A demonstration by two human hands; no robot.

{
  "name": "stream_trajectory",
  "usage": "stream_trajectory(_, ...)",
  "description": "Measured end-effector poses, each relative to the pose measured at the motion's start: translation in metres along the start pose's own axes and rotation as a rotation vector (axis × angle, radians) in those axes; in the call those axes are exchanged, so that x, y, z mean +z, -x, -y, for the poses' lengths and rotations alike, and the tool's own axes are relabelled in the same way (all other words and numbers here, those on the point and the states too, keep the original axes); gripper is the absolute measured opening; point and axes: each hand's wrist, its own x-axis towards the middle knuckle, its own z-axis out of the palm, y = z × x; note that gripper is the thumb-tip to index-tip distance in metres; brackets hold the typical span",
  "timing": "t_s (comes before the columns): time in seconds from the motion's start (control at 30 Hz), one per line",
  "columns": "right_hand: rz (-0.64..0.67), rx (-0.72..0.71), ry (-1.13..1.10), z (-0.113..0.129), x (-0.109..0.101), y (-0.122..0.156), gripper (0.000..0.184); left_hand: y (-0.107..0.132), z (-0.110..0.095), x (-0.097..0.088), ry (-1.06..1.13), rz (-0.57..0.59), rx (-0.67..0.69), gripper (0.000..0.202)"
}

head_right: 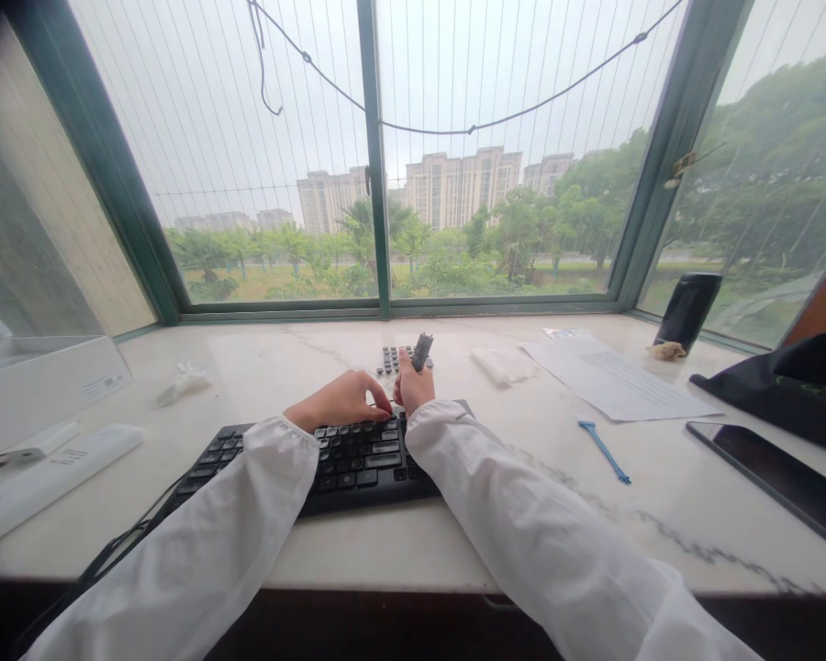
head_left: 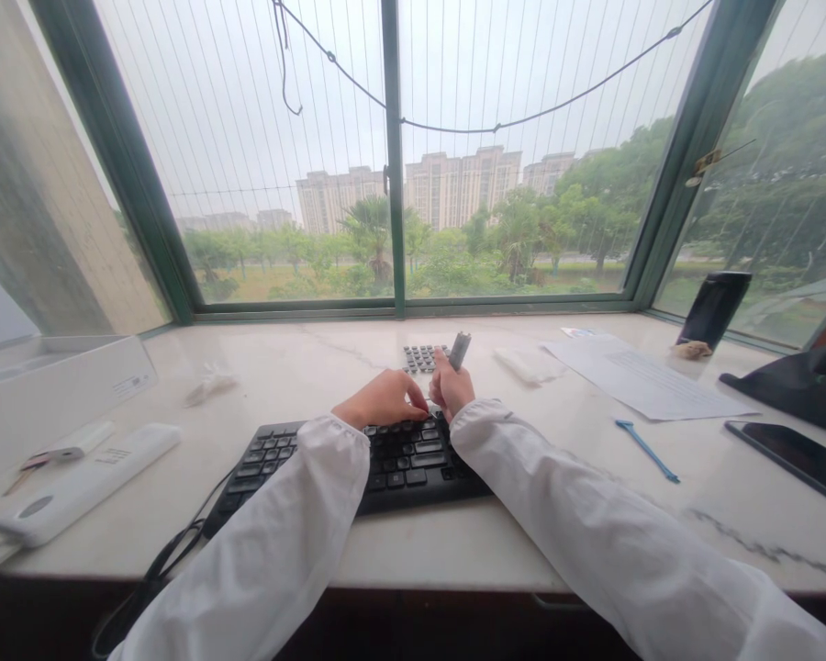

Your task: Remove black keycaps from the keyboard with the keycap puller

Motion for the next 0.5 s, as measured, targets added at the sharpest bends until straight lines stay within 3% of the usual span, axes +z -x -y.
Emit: stream_trajectory(0.5,0.008,0.089,-0.126,0.0055,-0.0027,0.0000,0.045,-0.0033,0.0051,0.0006,0.023,0.004,0.043,0.027)
